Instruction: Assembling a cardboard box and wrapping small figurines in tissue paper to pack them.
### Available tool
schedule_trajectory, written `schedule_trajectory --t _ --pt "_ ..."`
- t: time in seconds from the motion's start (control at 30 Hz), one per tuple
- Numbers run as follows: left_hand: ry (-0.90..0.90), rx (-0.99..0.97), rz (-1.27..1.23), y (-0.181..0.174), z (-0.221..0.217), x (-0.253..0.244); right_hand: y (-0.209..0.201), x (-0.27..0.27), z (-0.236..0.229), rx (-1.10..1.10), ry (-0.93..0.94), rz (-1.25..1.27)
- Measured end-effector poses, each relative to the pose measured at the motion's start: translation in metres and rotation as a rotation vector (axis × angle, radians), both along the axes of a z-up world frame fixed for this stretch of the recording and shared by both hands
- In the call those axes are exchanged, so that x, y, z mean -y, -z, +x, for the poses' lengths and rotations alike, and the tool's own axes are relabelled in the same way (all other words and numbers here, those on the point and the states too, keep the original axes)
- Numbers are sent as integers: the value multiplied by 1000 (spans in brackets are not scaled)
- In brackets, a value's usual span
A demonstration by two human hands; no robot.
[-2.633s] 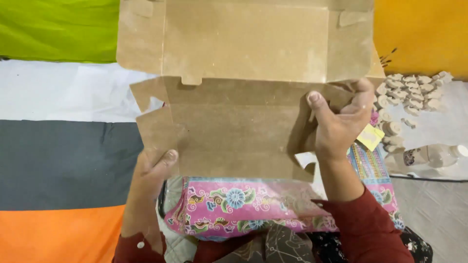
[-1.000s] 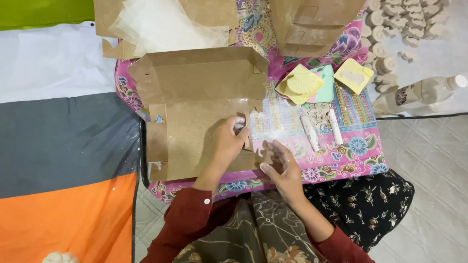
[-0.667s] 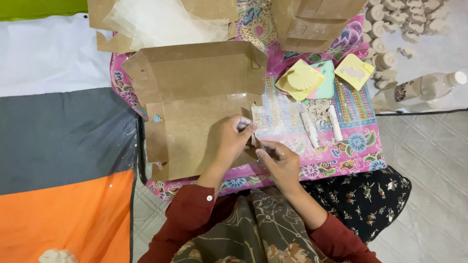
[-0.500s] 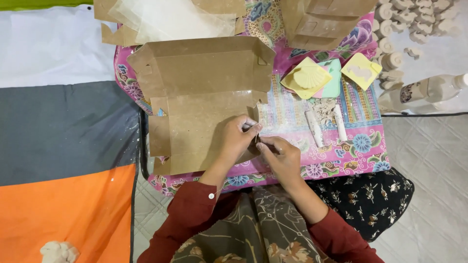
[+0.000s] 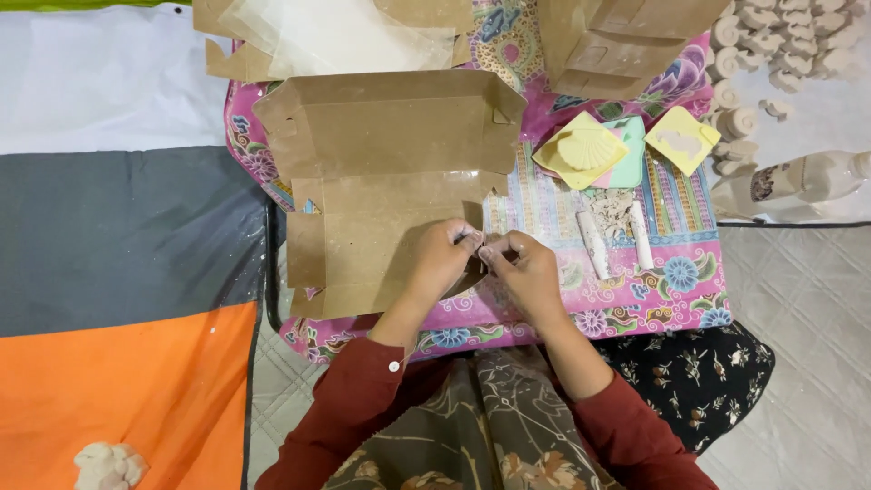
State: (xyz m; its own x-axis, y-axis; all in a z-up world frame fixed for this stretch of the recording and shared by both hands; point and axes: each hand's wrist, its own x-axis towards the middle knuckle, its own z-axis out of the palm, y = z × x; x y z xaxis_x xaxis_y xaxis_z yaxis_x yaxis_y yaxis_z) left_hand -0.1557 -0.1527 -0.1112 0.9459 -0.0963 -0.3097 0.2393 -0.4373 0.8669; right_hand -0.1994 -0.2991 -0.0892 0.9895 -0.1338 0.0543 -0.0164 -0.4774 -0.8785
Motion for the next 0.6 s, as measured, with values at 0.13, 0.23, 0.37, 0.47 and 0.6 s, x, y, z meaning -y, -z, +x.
schedule_trajectory --t 0.13,0.23,0.37,0.47,0.6 --pt "52 535 357 -41 -27 -21 -11 5 -4 -159 56 121" --pt "-181 959 379 -60 -49 -62 -10 15 -14 -38 47 47" --pt "-418 1084 470 -70 -81 -132 -46 -18 -14 134 -5 15" --pt "-734 931 336 -54 -106 -158 -71 -71 -2 166 -185 96" --pt "-874 304 -4 -49 -123 -159 -84 -154 30 156 -746 -232"
